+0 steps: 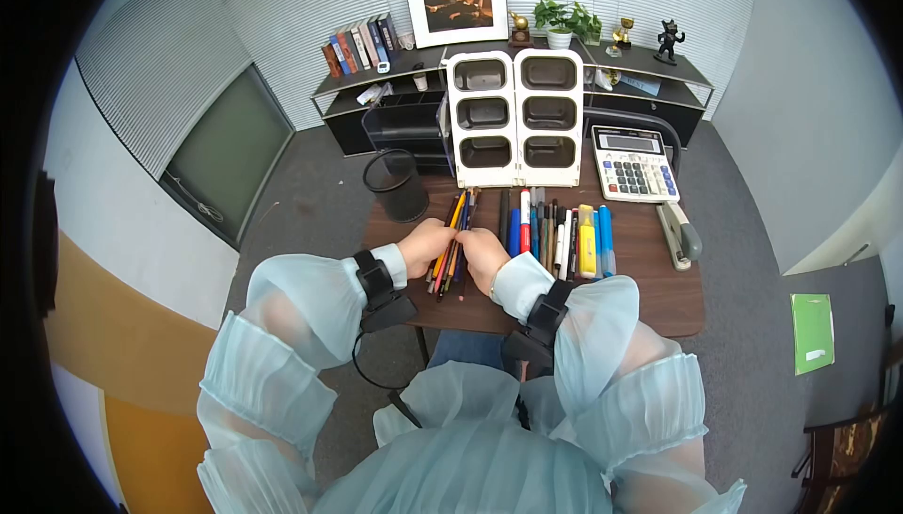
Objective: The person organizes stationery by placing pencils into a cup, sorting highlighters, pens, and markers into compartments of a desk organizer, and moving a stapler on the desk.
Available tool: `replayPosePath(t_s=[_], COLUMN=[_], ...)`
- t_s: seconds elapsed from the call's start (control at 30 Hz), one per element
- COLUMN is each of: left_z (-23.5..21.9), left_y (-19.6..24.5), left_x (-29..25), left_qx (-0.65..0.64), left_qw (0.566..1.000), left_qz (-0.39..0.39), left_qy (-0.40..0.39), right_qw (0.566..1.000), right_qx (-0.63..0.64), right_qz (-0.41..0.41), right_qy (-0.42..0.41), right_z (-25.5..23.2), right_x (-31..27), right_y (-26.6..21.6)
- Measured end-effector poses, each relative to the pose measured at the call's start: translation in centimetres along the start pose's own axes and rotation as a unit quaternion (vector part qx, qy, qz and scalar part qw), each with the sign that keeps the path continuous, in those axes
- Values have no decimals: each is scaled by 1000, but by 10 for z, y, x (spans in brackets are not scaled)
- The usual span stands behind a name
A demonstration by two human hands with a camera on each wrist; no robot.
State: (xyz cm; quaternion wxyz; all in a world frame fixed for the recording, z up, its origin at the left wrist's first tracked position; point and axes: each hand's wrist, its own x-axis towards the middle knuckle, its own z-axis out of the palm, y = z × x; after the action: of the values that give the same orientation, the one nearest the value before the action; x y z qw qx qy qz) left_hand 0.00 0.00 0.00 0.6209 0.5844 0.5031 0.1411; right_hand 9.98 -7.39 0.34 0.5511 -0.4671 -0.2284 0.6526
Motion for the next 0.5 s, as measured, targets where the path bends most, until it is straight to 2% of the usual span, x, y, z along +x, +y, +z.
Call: replayPosePath(t_s=[0.07, 0.17, 0.23, 0.27, 0.3, 0.33, 0.37, 0.4, 0.47, 0.5], left_z=[3, 11, 18, 20, 24, 28, 31, 33, 37, 39], left_y=[-8, -15, -8, -8, -16, -22, -28, -34, -25, -21], left_x=[4, -5, -24, -32, -29, -27, -24, -21, -30, -35], left_qx=[4, -49, -126, -152, -152, -161, -169, -169, -131, -126], left_qw=[1000, 998, 992, 988, 988, 984, 976, 976, 955, 949], left_qz=[-2, 38, 19, 17, 18, 70, 121, 121, 231, 258], left_qy=[-5, 14, -7, -21, -20, 20, 61, 62, 129, 134], right_qw=[1000, 1000, 998, 998, 998, 996, 996, 996, 989, 989], right_qx=[4, 26, 50, 50, 61, 73, 78, 78, 99, 99], right_qz=[5, -2, 34, 33, -6, -45, -50, -49, -105, -104], right_qy=[-1, 8, 28, 28, 21, 15, 9, 8, 40, 39], right_z=[1, 5, 11, 11, 10, 11, 10, 10, 18, 21], right_x=[0, -6, -17, -15, -12, -11, -9, -7, -13, -16], right_y=[2, 3, -1, 4, 12, 15, 17, 20, 15, 12])
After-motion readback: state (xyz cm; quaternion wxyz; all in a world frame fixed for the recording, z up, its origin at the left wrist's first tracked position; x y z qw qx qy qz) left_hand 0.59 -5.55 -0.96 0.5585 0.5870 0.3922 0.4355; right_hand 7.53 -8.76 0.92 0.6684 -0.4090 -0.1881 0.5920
